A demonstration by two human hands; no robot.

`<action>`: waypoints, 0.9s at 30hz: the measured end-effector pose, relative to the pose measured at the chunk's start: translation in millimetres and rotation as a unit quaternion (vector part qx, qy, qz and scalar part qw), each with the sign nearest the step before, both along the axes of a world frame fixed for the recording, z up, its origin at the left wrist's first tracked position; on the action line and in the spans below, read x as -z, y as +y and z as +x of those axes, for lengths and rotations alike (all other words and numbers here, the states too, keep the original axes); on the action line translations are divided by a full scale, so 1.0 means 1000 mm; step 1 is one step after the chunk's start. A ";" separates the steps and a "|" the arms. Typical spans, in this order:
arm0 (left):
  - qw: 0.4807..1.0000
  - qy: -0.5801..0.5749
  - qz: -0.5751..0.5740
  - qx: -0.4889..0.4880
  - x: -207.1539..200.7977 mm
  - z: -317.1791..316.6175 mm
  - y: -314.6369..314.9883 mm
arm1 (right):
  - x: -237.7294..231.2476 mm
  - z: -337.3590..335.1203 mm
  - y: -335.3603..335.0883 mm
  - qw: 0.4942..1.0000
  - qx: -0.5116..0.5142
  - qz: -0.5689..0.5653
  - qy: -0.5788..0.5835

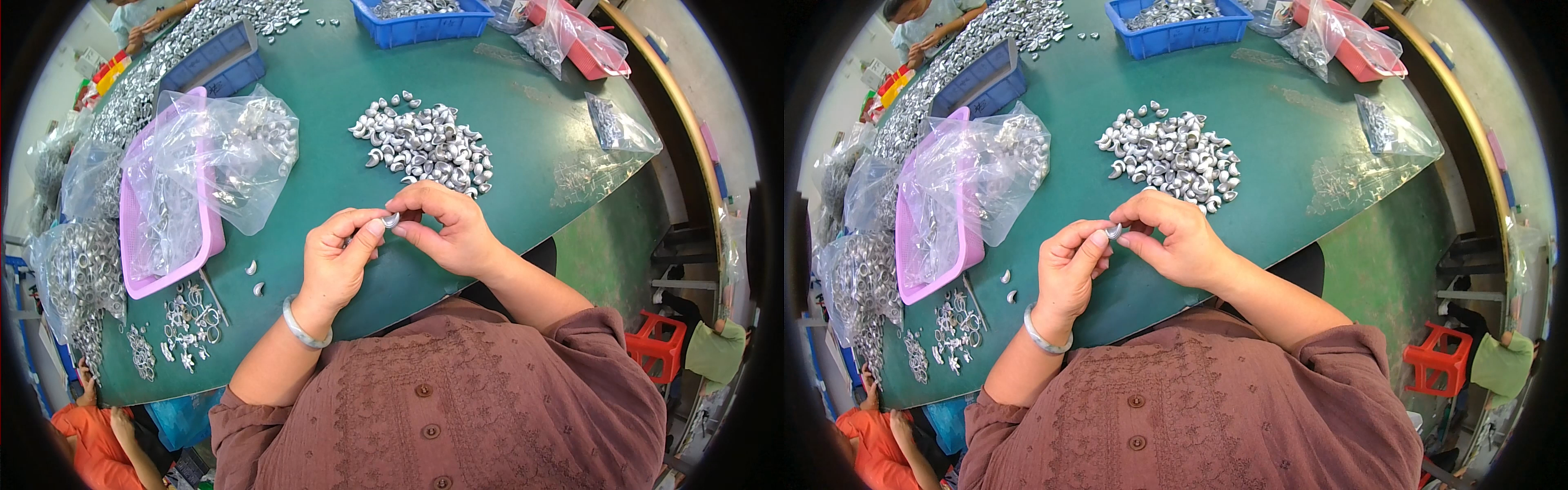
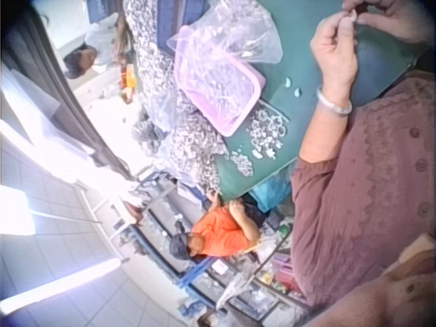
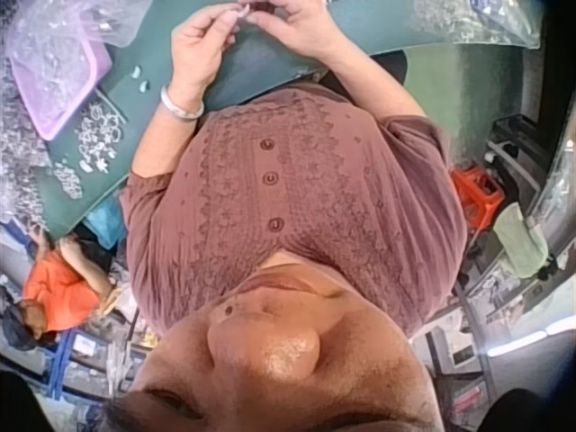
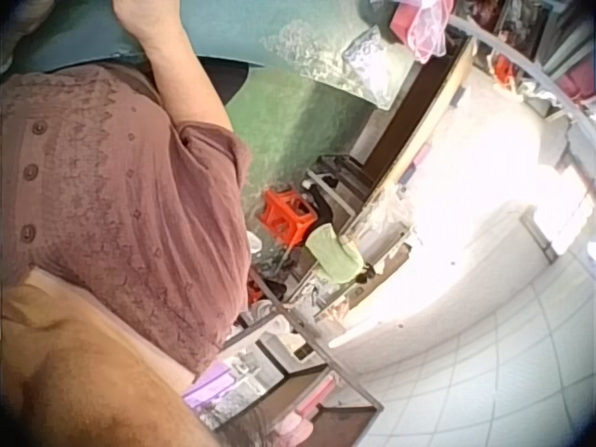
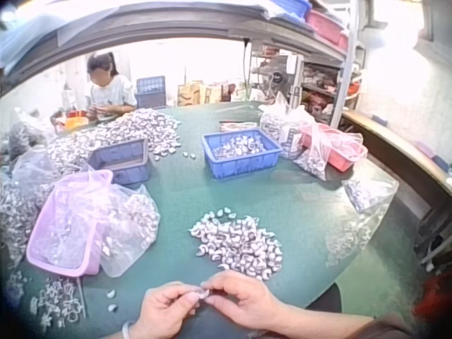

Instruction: The person picks up small grey components from a pile on a table by hand, checks them, and places some into a plastic bag and others into a pile.

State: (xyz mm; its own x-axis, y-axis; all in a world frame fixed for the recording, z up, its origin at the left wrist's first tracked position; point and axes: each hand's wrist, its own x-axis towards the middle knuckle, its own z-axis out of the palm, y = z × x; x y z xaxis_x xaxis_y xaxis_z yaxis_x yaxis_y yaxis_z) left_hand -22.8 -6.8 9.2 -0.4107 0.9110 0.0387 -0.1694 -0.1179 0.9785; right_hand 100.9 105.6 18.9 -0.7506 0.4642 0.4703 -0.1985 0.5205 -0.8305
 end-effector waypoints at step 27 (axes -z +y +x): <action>0.876 -0.449 -0.070 0.161 0.004 -0.018 0.003 | -0.006 -0.007 0.001 0.999 0.000 0.027 0.023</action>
